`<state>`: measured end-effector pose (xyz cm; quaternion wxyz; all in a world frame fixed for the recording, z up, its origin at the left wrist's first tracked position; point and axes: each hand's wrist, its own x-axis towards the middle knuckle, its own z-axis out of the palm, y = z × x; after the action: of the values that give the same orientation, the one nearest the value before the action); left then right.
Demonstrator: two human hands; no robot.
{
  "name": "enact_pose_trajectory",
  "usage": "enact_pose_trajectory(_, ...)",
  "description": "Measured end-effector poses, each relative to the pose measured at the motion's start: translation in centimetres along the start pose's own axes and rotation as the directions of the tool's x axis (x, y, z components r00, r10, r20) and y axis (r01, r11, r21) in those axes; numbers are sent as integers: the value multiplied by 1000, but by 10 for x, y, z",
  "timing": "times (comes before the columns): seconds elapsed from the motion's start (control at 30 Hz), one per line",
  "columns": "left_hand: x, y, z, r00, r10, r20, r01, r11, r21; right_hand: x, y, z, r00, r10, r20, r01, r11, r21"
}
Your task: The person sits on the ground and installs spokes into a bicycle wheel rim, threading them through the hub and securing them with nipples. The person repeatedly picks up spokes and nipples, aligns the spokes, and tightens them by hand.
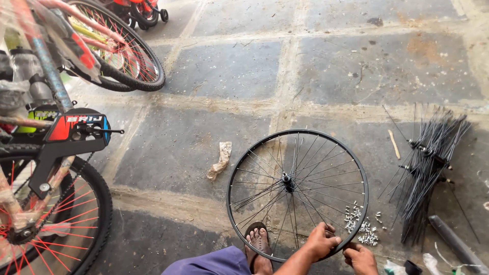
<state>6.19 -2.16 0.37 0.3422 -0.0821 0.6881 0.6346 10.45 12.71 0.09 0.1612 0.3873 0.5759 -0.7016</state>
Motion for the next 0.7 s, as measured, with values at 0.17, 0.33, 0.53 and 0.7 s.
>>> enact_pose_trajectory(0.17, 3, -1, 5, 973, 188, -135, -161, 969, 186, 4, 8, 1, 995, -103, -12, 103, 985, 135)
enact_pose_trajectory(0.33, 4, -2, 9, 954, 241, -178, -174, 930, 324, 8, 26, 1, 988, -132, -85, 151, 944, 295)
enact_pose_trajectory(0.53, -1, 33, -4, 812, 582, -52, -193, 350, 916, 18, 27, -3, 953, -175, -247, 124, 970, -210)
enact_pose_trajectory(0.7, 24, 61, -33, 810, 342, 476, -551, 167, 817, 10, 23, -6, 962, -166, -218, 123, 972, -200)
